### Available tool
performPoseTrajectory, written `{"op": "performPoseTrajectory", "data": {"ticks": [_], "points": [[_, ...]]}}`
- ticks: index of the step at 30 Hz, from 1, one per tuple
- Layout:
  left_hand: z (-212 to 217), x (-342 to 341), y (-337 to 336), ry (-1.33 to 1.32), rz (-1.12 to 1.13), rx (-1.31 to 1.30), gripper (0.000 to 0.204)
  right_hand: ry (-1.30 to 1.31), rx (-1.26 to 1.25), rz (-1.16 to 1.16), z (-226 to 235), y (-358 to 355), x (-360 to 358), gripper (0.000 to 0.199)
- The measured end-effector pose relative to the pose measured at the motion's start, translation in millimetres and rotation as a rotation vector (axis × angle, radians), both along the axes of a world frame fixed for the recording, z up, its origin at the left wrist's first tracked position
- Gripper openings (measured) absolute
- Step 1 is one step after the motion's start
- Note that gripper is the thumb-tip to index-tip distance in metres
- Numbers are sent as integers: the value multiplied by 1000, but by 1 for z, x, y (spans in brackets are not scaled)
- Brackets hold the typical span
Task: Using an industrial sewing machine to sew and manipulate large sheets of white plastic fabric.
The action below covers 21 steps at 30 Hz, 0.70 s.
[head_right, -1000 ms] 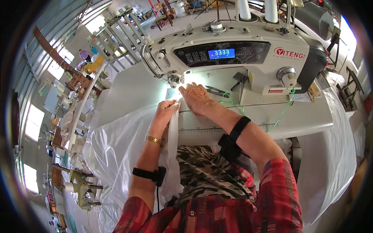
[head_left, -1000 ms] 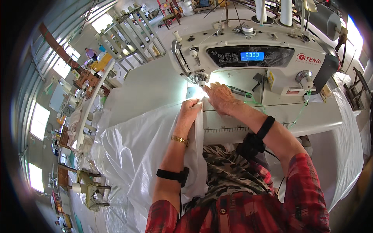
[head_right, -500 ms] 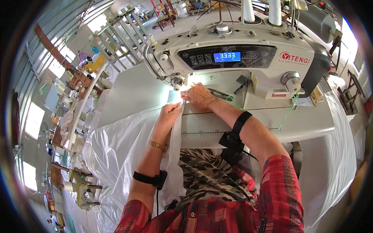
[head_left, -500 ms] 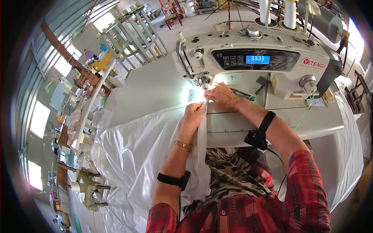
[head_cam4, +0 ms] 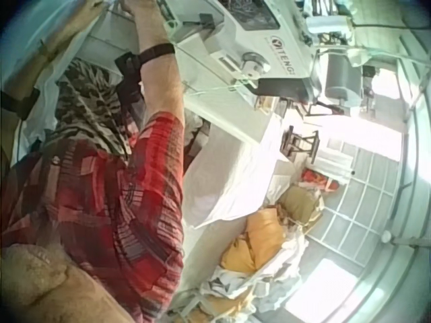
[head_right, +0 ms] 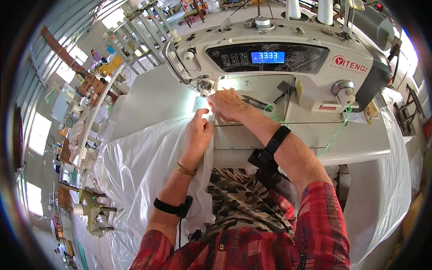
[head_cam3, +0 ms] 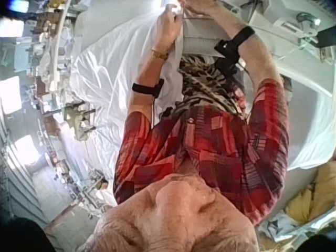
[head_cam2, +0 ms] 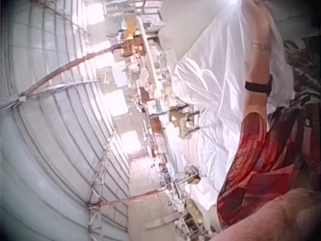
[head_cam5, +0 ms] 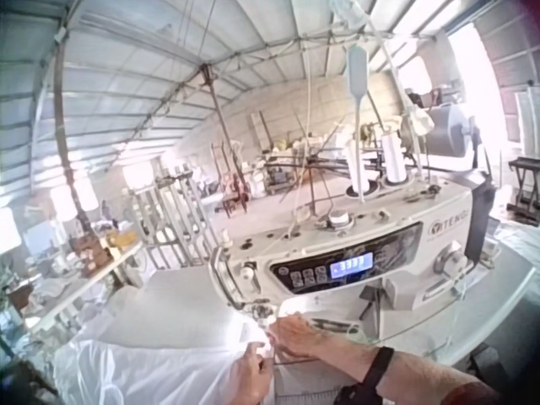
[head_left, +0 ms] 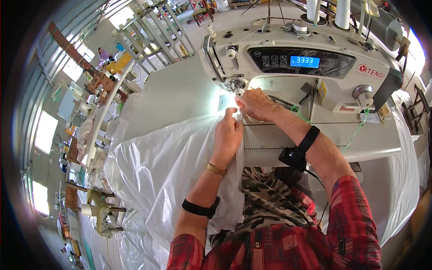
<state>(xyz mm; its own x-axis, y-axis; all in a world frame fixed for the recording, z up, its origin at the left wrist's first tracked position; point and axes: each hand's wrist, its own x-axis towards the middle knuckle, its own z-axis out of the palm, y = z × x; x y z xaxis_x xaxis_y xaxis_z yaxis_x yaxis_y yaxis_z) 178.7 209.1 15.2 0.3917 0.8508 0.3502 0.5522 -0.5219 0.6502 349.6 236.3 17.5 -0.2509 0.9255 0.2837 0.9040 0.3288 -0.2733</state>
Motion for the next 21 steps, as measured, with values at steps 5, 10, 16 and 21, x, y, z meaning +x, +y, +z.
{"op": "performPoseTrajectory", "data": {"ticks": [5, 10, 16, 21], "points": [[-12, -5, 11, 127, -15, 190, 30, -1, 29, -44, 0, -2, -7, 19], [-2, -2, 24, 120, -36, 7, 28, 108, 95, -101, -7, -11, -10, 15], [14, 5, 19, 217, -11, -67, 27, -145, 170, -27, -11, -35, -4, 25], [6, 2, 19, 176, -23, -8, 29, -215, 160, -14, -15, -42, -4, 25]]}}
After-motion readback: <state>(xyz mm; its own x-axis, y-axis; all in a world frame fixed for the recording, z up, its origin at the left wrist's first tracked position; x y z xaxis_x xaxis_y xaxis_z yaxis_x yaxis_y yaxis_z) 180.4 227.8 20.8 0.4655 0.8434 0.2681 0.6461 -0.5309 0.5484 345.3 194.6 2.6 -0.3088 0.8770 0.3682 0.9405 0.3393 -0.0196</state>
